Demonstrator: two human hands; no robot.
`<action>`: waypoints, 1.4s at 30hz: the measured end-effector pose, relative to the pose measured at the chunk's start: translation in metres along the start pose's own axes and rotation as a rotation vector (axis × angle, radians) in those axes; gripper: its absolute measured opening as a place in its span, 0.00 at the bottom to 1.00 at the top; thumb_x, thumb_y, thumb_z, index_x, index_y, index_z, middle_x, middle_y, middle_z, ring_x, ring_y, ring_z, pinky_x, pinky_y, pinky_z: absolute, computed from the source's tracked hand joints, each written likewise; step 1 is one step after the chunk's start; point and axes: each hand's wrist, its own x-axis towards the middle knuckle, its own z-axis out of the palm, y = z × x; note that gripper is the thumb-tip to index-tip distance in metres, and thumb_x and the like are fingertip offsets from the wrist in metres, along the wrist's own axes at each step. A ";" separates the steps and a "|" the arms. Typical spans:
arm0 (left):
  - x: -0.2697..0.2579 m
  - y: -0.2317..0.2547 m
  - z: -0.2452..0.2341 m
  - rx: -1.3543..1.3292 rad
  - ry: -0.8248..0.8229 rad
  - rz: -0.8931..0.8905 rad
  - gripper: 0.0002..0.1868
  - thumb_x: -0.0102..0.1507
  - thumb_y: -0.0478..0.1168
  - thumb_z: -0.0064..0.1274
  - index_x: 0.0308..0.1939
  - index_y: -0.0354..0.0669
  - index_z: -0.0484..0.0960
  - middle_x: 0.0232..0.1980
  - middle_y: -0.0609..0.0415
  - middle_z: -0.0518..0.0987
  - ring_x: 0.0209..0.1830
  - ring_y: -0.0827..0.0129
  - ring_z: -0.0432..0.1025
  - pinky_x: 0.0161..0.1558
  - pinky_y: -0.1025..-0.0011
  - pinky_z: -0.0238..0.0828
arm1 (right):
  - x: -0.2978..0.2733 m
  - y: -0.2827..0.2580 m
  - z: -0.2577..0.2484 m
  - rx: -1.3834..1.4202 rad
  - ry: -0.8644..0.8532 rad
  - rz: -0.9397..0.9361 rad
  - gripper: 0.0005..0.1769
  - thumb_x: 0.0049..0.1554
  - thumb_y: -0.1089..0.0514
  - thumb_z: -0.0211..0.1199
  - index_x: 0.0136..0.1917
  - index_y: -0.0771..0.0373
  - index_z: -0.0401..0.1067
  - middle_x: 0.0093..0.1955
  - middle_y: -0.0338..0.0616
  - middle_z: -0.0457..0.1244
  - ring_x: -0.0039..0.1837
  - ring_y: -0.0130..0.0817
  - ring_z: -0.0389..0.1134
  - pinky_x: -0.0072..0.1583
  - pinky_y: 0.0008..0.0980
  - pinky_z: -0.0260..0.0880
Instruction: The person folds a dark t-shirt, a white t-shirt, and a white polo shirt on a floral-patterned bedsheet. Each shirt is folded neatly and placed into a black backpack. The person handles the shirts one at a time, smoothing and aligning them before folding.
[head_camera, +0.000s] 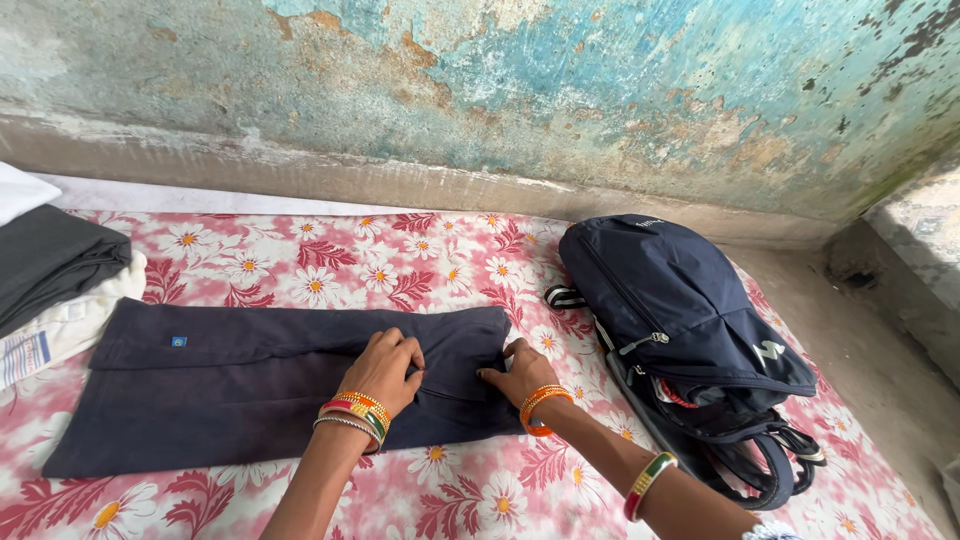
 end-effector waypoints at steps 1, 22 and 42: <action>0.001 -0.002 0.001 -0.004 -0.002 0.000 0.07 0.57 0.40 0.63 0.37 0.48 0.82 0.45 0.56 0.76 0.54 0.63 0.71 0.52 0.64 0.75 | 0.004 0.003 0.006 0.052 -0.002 -0.005 0.35 0.47 0.39 0.74 0.57 0.65 0.70 0.51 0.55 0.70 0.55 0.48 0.72 0.58 0.39 0.72; -0.022 -0.092 -0.090 -0.341 0.391 -0.179 0.11 0.64 0.43 0.56 0.45 0.43 0.87 0.41 0.43 0.85 0.43 0.52 0.82 0.46 0.61 0.77 | -0.022 -0.204 -0.054 0.366 -0.204 -0.610 0.19 0.53 0.57 0.63 0.57 0.62 0.69 0.55 0.46 0.70 0.58 0.38 0.74 0.59 0.35 0.74; -0.025 -0.082 -0.092 -0.220 -0.262 -0.144 0.34 0.38 0.59 0.76 0.42 0.47 0.88 0.44 0.52 0.88 0.46 0.61 0.82 0.51 0.65 0.77 | -0.021 -0.166 0.000 0.067 -0.067 -0.495 0.36 0.49 0.39 0.73 0.62 0.62 0.69 0.55 0.54 0.65 0.55 0.45 0.70 0.56 0.40 0.73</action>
